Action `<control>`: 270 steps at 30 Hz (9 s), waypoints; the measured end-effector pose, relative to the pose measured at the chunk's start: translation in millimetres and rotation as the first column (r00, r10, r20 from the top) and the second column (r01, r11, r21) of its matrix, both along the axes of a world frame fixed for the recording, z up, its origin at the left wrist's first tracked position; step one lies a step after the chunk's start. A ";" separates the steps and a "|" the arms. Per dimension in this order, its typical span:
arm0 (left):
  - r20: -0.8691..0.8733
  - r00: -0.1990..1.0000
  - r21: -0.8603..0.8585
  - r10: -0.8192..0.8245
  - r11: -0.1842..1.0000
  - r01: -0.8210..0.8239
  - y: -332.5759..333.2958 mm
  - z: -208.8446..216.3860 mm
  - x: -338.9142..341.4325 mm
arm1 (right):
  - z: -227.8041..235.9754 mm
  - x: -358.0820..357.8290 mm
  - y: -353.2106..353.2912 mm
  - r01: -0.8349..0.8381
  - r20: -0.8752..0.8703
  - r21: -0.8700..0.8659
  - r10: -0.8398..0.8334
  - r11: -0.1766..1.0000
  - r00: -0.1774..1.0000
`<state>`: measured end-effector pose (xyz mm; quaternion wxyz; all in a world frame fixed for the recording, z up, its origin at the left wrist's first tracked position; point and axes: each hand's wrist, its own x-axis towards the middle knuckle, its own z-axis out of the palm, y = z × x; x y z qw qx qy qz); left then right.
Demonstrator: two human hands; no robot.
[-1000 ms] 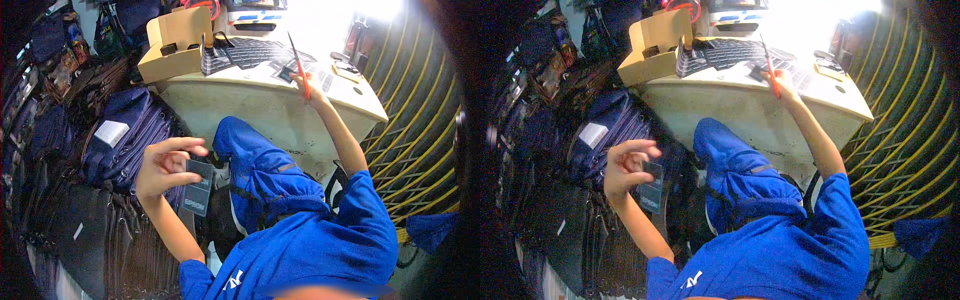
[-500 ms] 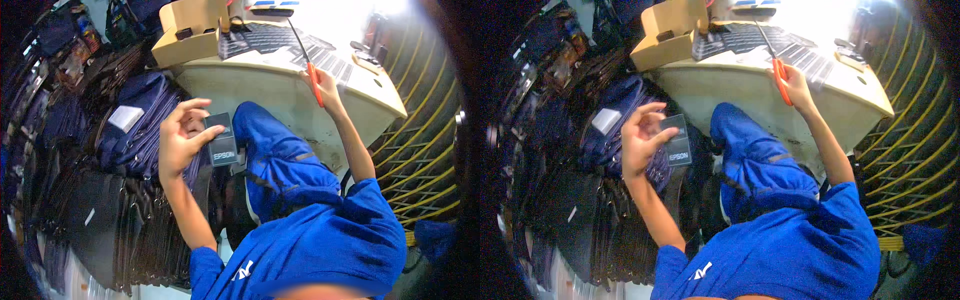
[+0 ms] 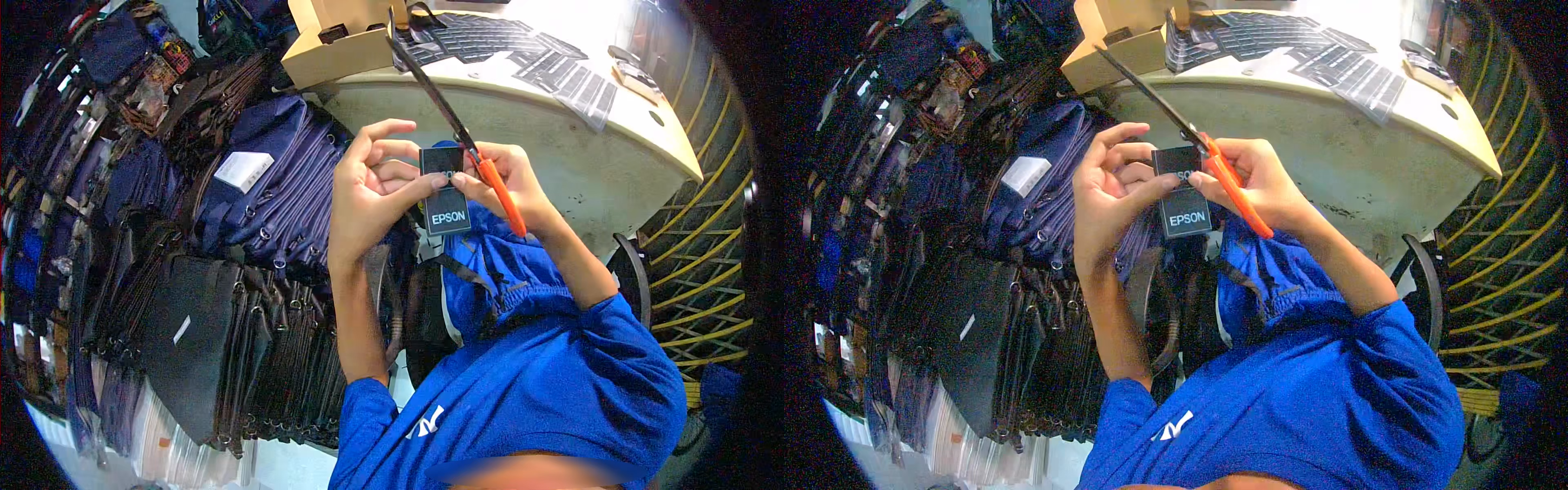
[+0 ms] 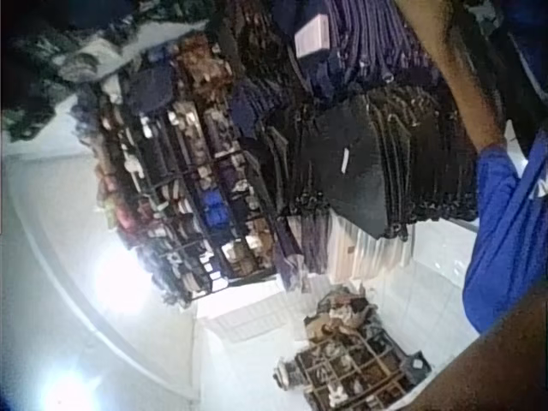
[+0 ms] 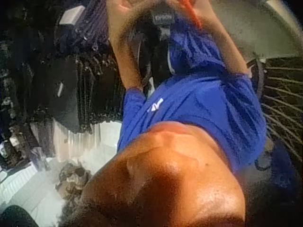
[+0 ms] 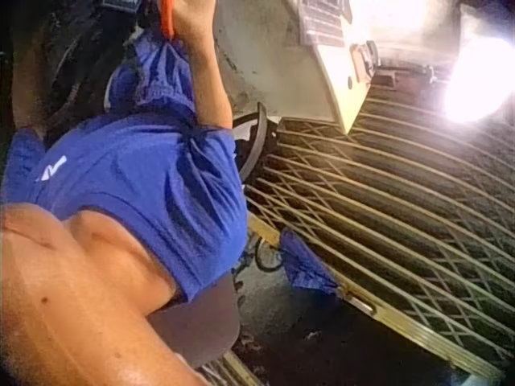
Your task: Using scissors to cut brand labels or tags from a larger sheet.
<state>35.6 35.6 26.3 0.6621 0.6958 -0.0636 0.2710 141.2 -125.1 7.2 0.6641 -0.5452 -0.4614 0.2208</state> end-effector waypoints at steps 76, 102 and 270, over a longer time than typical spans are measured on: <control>-0.282 0.937 0.306 -0.206 0.906 0.291 9.7 12.1 -34.1 | 12.1 26.8 -76.6 -0.237 0.299 -0.673 0.550 0.701 0.780; -0.272 0.942 0.320 -0.197 0.905 0.282 16.1 8.9 -34.4 | 0.8 25.5 -73.2 -0.154 0.392 -0.585 0.444 0.796 0.806; -0.086 0.991 0.919 -0.100 0.376 0.118 -111.3 -40.8 391.2 | 4.2 400.9 -228.4 0.967 0.715 0.046 -0.685 0.252 0.144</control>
